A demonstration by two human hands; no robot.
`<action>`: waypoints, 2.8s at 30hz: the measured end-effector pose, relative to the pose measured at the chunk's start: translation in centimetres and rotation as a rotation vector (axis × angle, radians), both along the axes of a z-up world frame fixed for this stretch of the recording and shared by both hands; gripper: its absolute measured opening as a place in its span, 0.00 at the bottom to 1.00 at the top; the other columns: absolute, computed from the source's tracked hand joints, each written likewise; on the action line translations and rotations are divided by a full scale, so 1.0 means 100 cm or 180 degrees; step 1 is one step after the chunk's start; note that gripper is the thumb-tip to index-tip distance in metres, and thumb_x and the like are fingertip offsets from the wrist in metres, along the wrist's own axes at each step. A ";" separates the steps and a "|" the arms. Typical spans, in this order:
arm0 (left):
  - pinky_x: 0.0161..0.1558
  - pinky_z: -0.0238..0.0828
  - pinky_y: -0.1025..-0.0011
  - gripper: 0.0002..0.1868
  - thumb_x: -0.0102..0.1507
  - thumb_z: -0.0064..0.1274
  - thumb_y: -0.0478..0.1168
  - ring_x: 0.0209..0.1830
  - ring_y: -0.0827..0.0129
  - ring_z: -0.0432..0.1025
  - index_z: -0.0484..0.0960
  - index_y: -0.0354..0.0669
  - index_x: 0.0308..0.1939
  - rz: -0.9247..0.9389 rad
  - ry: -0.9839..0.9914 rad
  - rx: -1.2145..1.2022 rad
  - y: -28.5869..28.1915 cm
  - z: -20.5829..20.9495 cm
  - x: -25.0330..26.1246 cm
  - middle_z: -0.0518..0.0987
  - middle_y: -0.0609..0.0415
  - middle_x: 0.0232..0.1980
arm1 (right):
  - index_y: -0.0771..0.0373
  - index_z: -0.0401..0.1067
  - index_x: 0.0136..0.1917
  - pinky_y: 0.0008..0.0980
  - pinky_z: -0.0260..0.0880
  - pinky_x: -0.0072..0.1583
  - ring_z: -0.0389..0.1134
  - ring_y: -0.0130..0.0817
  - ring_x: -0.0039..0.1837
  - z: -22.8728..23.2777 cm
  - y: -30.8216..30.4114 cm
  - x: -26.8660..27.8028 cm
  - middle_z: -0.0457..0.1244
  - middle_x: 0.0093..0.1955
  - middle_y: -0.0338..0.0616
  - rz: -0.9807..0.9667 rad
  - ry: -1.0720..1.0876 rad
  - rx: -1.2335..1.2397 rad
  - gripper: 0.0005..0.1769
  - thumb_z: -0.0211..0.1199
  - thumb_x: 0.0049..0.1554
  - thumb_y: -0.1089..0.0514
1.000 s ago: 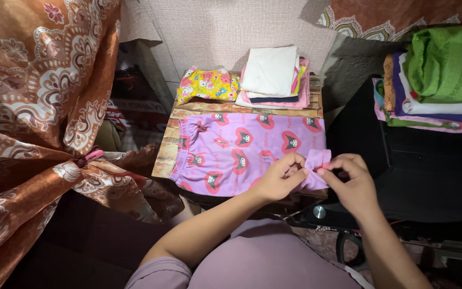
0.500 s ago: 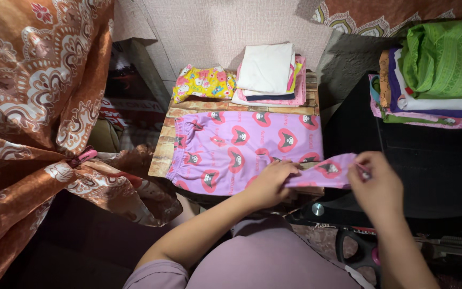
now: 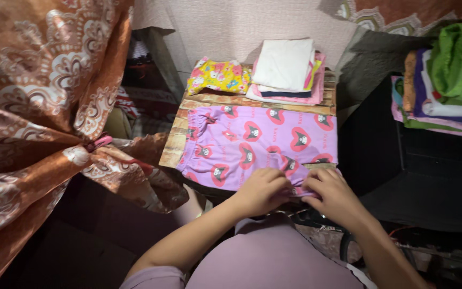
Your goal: The person folds several small garments on a small table, including a purple patterned top, a white top with colorful trim, a yellow top, and a white patterned top. Each item is smoothed, folded into a compact rectangle, and placed into a growing stack.
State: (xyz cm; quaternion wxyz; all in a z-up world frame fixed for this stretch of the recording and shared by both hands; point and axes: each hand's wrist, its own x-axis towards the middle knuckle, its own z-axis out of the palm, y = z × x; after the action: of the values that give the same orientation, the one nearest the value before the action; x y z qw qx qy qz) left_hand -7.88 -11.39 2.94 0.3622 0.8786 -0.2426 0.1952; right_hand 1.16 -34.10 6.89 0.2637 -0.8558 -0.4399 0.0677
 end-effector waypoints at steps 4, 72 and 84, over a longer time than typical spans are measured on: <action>0.57 0.63 0.56 0.23 0.54 0.63 0.35 0.57 0.52 0.68 0.76 0.44 0.52 0.0642 -0.0115 0.0431 0.026 0.001 -0.018 0.73 0.49 0.53 | 0.60 0.71 0.40 0.40 0.63 0.60 0.64 0.42 0.58 -0.007 0.001 0.008 0.65 0.50 0.42 0.0246 -0.0158 0.0296 0.11 0.69 0.42 0.61; 0.73 0.52 0.44 0.28 0.61 0.58 0.52 0.70 0.45 0.63 0.76 0.45 0.62 0.1813 0.0532 0.0607 0.153 -0.030 0.071 0.71 0.41 0.63 | 0.60 0.73 0.47 0.36 0.63 0.43 0.63 0.32 0.38 -0.048 0.144 0.177 0.63 0.34 0.41 -0.1195 0.0516 -0.0654 0.15 0.65 0.59 0.46; 0.66 0.14 0.27 0.58 0.50 0.56 0.72 0.79 0.36 0.31 0.56 0.57 0.80 0.1681 0.1820 0.1435 0.195 0.009 0.058 0.46 0.43 0.84 | 0.60 0.72 0.42 0.28 0.62 0.36 0.61 0.22 0.34 -0.033 0.075 0.153 0.64 0.32 0.34 -0.0103 0.2264 -0.0937 0.11 0.71 0.54 0.54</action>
State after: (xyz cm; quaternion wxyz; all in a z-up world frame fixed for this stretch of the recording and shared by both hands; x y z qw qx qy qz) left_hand -2.06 8.10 3.82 0.1520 0.9860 0.0633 -0.0275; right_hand 16.50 -26.59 3.59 0.2752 -0.8144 -0.2929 0.4186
